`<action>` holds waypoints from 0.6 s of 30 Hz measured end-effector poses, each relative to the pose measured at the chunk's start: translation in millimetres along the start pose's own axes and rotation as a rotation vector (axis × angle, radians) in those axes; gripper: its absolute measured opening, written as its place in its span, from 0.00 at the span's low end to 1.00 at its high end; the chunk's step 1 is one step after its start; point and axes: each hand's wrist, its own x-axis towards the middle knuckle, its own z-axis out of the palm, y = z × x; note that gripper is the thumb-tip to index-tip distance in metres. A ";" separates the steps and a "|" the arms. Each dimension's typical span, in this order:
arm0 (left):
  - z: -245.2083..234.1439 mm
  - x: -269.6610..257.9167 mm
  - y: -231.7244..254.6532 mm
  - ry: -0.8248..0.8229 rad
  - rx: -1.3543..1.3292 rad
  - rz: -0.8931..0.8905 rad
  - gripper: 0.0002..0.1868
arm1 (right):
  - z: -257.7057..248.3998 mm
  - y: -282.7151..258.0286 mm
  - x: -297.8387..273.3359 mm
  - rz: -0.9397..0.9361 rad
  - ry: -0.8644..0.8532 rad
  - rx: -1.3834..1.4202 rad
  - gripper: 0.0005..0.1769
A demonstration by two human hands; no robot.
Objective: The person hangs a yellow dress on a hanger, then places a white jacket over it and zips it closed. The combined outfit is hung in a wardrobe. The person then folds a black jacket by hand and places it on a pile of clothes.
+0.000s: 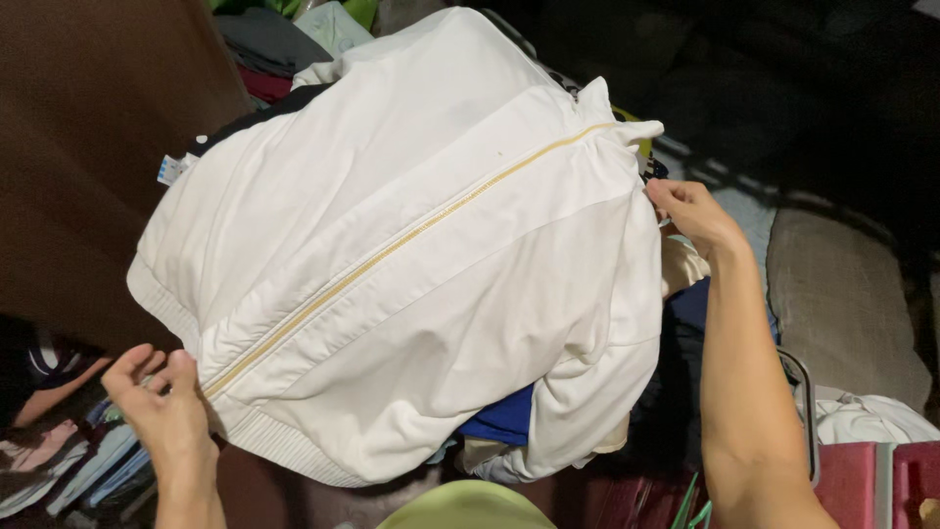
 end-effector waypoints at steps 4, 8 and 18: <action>7.5 -2.4 5.3 0.030 0.017 0.060 0.23 | 1.0 -4.7 -6.2 -0.012 -0.075 0.031 0.20; 2.5 -1.6 3.6 -0.030 -0.102 -0.009 0.17 | 4.8 -13.9 -5.3 0.000 -0.129 0.167 0.24; -20.3 2.0 -9.3 -0.019 -0.273 0.089 0.21 | 13.1 13.2 24.7 0.141 0.063 0.386 0.23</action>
